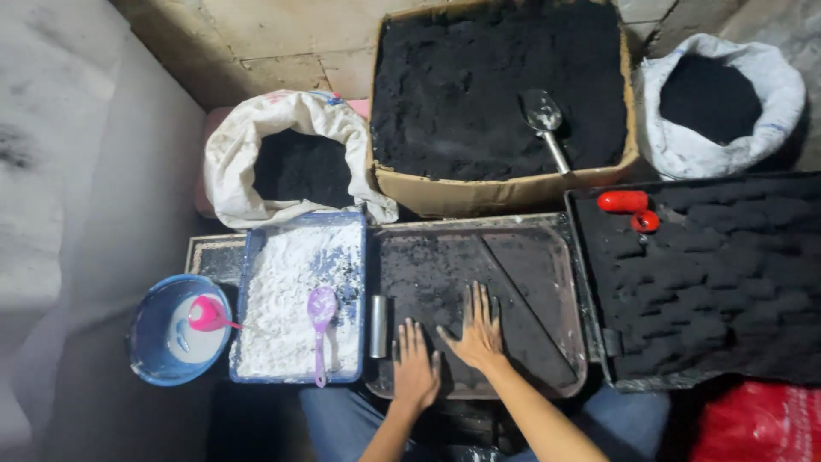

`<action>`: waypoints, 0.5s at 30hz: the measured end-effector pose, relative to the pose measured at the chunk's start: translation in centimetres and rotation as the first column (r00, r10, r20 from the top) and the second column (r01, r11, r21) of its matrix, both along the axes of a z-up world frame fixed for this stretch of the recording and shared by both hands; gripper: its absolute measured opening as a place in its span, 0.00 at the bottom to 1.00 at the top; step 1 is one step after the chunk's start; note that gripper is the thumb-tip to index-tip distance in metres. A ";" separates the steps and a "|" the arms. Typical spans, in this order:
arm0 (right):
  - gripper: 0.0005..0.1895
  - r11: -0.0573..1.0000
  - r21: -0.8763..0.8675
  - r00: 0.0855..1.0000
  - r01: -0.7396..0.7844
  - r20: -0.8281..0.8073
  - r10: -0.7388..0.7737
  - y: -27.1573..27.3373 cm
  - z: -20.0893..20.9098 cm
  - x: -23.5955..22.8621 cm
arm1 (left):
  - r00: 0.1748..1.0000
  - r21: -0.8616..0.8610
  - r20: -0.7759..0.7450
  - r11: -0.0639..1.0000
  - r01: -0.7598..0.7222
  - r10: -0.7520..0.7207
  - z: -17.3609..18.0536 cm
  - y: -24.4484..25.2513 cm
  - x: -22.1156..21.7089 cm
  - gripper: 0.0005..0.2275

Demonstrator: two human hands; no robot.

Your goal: The person shapes a dark powder into a cylindrical form using a metal mold and a rolling pin on a flat tray. They then mix a white powder with water in a blue bowl using a pink spoon.

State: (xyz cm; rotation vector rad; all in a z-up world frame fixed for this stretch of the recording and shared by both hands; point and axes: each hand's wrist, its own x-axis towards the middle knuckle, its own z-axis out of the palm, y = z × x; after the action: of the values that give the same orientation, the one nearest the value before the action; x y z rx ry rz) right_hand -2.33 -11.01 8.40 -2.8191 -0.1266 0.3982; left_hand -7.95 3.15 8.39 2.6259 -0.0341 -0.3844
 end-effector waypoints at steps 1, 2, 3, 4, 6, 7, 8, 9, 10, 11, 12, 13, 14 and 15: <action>0.44 0.999 -0.029 0.999 -0.035 0.008 0.035 0.7 -0.1 1.1 | 0.999 0.059 0.021 0.998 0.032 -0.033 -0.4 -0.2 0.3 0.27; 0.44 0.999 -0.030 0.999 -0.037 0.009 0.038 1.2 -0.2 1.7 | 0.999 0.058 0.022 0.998 0.029 -0.031 -0.5 0.1 1.0 0.27; 0.32 0.986 0.132 0.993 -0.104 -0.040 0.110 1.7 -0.3 2.3 | 0.994 0.063 0.072 0.995 0.081 -0.085 -0.7 0.3 1.6 0.26; 0.24 0.944 0.291 0.979 -0.159 -0.078 0.189 1.9 -0.4 2.8 | 0.983 0.067 0.120 0.989 0.131 -0.139 -0.9 0.3 2.2 0.25; 0.23 0.942 0.258 0.976 -0.215 0.024 0.216 0.8 -2.2 2.7 | 0.959 0.126 0.200 0.976 0.178 -0.200 -2.3 0.6 3.9 0.25; 0.22 0.938 0.225 0.962 -0.266 0.126 0.242 0.3 -3.1 2.7 | 0.924 0.195 0.274 0.956 0.219 -0.268 -3.0 0.8 4.8 0.26; 0.22 0.937 0.226 0.962 -0.265 0.124 0.243 -0.2 -4.5 2.7 | 0.925 0.195 0.271 0.956 0.219 -0.267 -2.7 0.9 5.8 0.26; 0.20 0.953 0.095 0.952 -0.287 0.137 0.273 -0.7 -6.0 2.6 | 0.941 0.198 0.191 0.950 0.241 -0.278 -2.5 0.8 6.8 0.28; 0.18 0.953 -0.038 0.943 -0.300 0.142 0.302 -1.4 -7.4 2.2 | 0.951 0.196 0.106 0.943 0.267 -0.292 -2.2 0.7 7.5 0.30; 0.18 0.954 -0.036 0.944 -0.297 0.136 0.299 -1.4 -7.2 2.0 | 0.950 0.195 0.100 0.943 0.272 -0.294 -2.7 0.9 7.8 0.30; 0.17 0.960 -0.063 0.950 -0.273 0.139 0.280 -1.4 -7.0 2.0 | 0.942 0.223 0.135 0.936 0.273 -0.307 -3.3 0.9 8.5 0.26; 0.16 0.964 -0.090 0.955 -0.249 0.142 0.260 -1.5 -6.8 2.1 | 0.932 0.250 0.169 0.929 0.274 -0.320 -3.8 0.9 9.2 0.23; 0.16 0.966 -0.092 0.957 -0.242 0.142 0.253 -1.9 -9.0 2.2 | 0.930 0.249 0.171 0.927 0.280 -0.327 -4.8 1.0 9.2 0.23; 0.21 1.000 -0.002 1.000 -0.007 -0.015 0.007 -2.4 -11.2 2.2 | 0.914 0.260 0.153 0.908 0.329 -0.376 -5.8 1.1 9.3 0.20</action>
State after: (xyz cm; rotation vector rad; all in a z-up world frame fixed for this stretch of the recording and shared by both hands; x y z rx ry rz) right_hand -0.10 -13.36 -2.84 -2.8181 -0.1324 0.4216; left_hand 1.32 4.24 2.55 2.8791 -0.5756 -0.2526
